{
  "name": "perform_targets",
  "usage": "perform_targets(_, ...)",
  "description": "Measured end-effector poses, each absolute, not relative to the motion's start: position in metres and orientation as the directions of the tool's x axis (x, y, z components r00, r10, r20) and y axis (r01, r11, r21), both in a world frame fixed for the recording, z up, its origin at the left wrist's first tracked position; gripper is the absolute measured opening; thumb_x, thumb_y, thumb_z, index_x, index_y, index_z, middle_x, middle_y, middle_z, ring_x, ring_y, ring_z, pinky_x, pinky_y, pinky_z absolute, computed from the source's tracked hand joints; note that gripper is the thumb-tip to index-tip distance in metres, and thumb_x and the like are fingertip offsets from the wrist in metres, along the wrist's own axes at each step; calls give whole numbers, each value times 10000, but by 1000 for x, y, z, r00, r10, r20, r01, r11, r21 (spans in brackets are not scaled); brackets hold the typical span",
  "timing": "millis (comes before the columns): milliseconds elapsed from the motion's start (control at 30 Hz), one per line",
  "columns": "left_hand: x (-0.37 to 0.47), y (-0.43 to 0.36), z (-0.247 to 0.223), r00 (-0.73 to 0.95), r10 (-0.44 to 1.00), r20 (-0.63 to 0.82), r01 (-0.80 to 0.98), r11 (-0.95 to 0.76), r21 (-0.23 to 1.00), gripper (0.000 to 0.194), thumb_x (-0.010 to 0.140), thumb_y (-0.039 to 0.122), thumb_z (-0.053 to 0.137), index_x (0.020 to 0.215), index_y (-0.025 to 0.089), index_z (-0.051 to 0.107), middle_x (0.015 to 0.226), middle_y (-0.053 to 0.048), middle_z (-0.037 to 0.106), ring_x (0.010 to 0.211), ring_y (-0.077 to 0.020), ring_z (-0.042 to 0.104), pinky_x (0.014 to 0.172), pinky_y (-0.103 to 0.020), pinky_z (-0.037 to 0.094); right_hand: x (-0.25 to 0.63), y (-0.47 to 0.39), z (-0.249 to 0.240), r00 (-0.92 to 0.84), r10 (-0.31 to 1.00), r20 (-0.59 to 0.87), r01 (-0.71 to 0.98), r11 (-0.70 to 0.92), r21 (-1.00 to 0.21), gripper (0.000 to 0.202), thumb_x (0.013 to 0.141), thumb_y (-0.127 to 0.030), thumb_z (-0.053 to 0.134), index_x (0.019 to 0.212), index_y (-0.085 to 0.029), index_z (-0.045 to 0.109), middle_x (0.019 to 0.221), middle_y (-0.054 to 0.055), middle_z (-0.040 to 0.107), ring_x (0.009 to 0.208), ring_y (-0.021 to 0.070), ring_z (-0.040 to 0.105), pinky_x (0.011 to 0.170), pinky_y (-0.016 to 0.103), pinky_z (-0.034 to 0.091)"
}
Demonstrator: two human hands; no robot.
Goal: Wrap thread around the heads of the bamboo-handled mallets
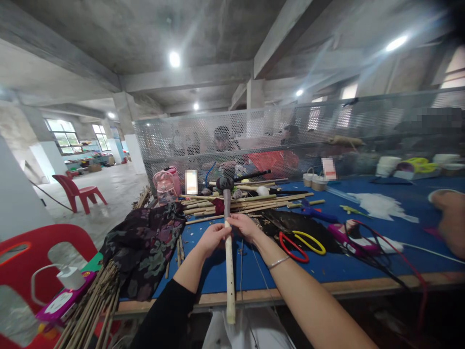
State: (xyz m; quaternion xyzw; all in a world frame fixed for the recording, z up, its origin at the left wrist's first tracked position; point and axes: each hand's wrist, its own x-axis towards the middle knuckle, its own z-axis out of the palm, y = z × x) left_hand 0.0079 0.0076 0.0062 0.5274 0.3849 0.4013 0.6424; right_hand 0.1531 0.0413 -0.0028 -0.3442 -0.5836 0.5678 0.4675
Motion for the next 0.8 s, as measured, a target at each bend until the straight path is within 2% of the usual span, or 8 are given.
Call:
perform_targets(100,7,10,3,277,960,-42,0,43,999,394,557,449,732,652,118,539,501,25,479,418,-66,440,444,-209,350,152,42,-4,-258,943,208,-29,208,-978,358,636,-450,659,603,-113,543,517,-31,464,443,46,350,415,192,239)
perform_targets(167,6,11,3,267,963,-38,3,38,999,411,515,438,758,622,123,518,485,35,463,414,-63,432,444,-208,341,152,41,-3,-241,948,207,-1,213,-977,371,628,-462,661,589,-116,533,492,-44,435,431,41,323,404,192,213)
perform_targets(333,3,9,8,431,902,-34,-174,120,977,370,571,412,738,635,117,524,574,-21,553,521,-104,540,517,-218,401,154,39,-1,-379,925,33,-101,-6,-995,381,660,-518,619,701,-155,510,409,-106,285,336,30,187,349,194,106)
perform_targets(467,3,9,7,473,873,-120,-148,213,966,339,612,388,706,759,120,558,702,-73,623,595,-145,595,537,-238,429,155,41,-4,-393,919,37,-93,0,-996,384,653,-514,628,671,-156,489,412,-87,354,318,32,233,335,197,98)
perform_targets(533,3,9,6,401,907,-128,-32,154,988,333,630,421,681,705,128,541,588,-34,585,491,-121,546,478,-223,396,155,42,-6,-353,934,54,-46,40,-998,385,638,-500,645,633,-150,486,393,-91,332,317,28,216,339,203,94)
perform_targets(667,3,10,4,242,970,16,192,-64,979,380,595,467,693,578,144,494,420,49,438,363,-55,368,395,-189,281,153,43,-9,-294,952,85,60,107,-992,374,631,-471,660,592,-133,503,390,-90,312,336,22,208,353,207,118)
perform_targets(733,2,11,3,219,974,57,211,-104,972,390,571,469,709,567,138,503,420,54,432,370,-45,347,395,-185,260,151,43,-10,-280,957,81,74,105,-992,371,638,-469,654,593,-136,498,395,-91,313,334,21,209,351,206,126)
perform_targets(800,3,12,3,236,971,36,137,-69,988,400,580,484,699,583,129,516,442,41,459,379,-48,371,404,-184,268,151,42,-8,-284,957,63,43,79,-996,368,644,-477,647,618,-144,491,391,-98,307,324,22,199,341,202,119)
